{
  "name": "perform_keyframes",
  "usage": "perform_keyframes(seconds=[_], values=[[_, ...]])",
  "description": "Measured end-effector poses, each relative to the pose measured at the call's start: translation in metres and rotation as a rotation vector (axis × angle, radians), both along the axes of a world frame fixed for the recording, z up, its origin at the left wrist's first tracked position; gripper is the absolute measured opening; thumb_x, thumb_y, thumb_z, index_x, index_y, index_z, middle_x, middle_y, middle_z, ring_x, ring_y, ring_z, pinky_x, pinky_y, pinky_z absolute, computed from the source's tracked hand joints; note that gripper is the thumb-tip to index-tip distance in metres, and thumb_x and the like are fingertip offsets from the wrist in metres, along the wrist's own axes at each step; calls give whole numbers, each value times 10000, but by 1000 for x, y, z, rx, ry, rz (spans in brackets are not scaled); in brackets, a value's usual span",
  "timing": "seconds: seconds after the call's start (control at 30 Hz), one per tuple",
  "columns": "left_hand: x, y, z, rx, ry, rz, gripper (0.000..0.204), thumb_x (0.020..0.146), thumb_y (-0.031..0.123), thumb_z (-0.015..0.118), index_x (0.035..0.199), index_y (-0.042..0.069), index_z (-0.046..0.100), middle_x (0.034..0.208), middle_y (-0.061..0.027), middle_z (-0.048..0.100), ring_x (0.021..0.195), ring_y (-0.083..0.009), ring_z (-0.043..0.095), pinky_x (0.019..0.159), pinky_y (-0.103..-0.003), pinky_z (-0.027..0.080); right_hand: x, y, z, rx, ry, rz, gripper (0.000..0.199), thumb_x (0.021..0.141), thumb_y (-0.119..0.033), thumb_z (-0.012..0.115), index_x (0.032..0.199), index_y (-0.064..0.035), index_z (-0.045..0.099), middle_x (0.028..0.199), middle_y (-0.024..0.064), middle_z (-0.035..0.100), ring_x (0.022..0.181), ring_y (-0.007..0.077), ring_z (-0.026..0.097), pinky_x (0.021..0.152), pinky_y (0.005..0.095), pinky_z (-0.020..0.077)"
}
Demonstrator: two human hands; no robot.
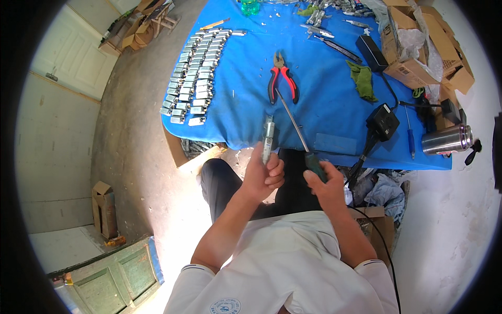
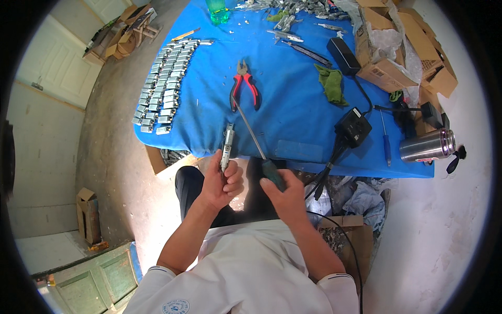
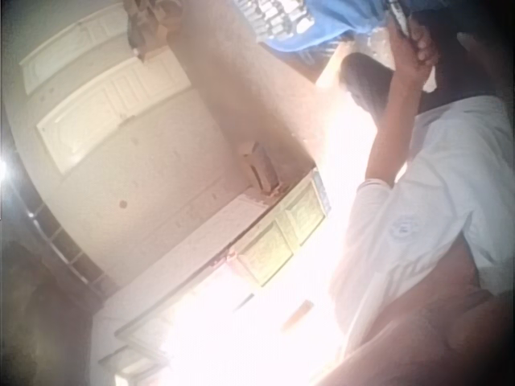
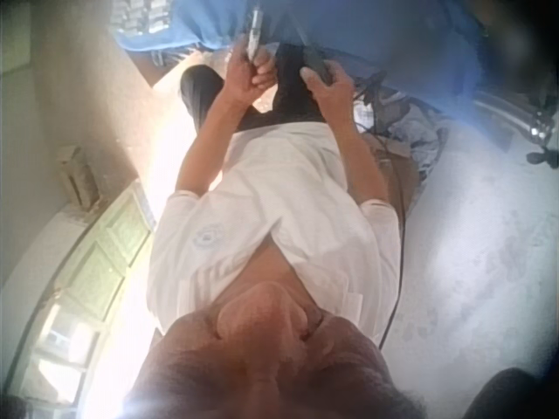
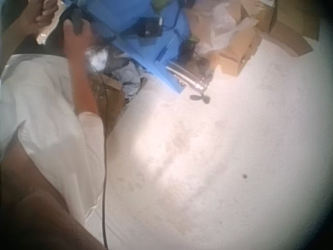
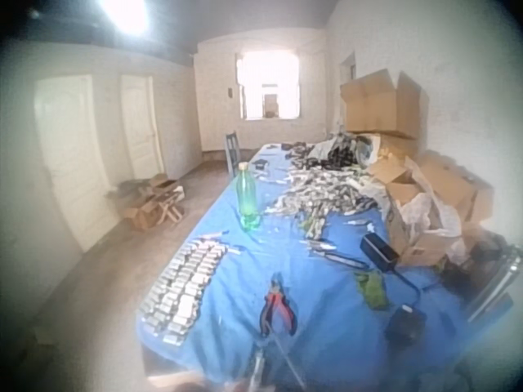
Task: The person sits on the floor and uses a screwdriver to remove screws from a small electronic device. They then use their hands to separate the device's casing and remove internal components.
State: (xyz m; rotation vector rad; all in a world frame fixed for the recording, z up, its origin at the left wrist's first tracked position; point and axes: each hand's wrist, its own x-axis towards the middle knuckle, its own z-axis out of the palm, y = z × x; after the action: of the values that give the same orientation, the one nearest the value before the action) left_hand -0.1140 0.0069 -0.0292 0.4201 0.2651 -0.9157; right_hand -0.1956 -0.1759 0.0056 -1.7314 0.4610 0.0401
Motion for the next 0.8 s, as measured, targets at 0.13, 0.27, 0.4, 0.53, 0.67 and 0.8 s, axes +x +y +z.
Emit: perform_keyframes(seconds=[0.13, 0.27, 0.4, 0.53, 0.67, 0.8], values=[[-10, -2, 6, 77, -61, -88, 617, 971, 629, 259, 611, 140, 370, 547, -1, 346, 414, -108, 280, 387, -239, 213, 18, 27, -9, 100, -40, -5, 334, 843, -291, 680, 940, 19, 601, 773, 55, 599, 737, 106, 535, 675, 265, 451], [-29, -10, 14, 218, -1, -262, 639, 941, 689, 254, 617, 151, 371, 553, 2, 377, 420, -107, 291, 396, -246, 199, 33, 40, -7, 342, 29, -2, 346, 799, -248, 694, 990, 15, 576, 823, 58, 596, 760, 108, 533, 687, 275, 460], [-37, -9, 8, 260, -106, -263, 717, 905, 755, 214, 699, 121, 479, 596, -8, 427, 463, -116, 342, 429, -251, 238, 34, 39, -5, 266, -84, 38, 326, 781, -160, 709, 1023, 9, 570, 850, 50, 594, 777, 103, 532, 690, 260, 458], [-42, -5, 11, 270, -255, -253, 797, 876, 798, 192, 759, 88, 534, 633, -16, 456, 493, -117, 370, 463, -242, 271, 38, 11, 18, 176, -174, 278, 313, 785, -83, 714, 1052, -7, 569, 832, 23, 614, 756, 78, 562, 684, 238, 471], [-38, 15, 1, 325, -403, -163, 837, 870, 806, 172, 827, 65, 560, 690, -24, 487, 524, -109, 388, 507, -240, 296, 46, -18, 45, 167, 97, 583, 331, 751, -77, 730, 1049, -12, 599, 854, 22, 646, 770, 77, 581, 702, 235, 472], [-32, 20, 11, 390, -443, -46, 712, 931, 700, 287, 897, 52, 578, 691, -36, 518, 558, -149, 392, 524, -281, 296, 57, -31, 49, 96, 70, 869, 346, 719, -95, 747, 1032, -9, 626, 856, 26, 654, 761, 70, 580, 677, 232, 467]])
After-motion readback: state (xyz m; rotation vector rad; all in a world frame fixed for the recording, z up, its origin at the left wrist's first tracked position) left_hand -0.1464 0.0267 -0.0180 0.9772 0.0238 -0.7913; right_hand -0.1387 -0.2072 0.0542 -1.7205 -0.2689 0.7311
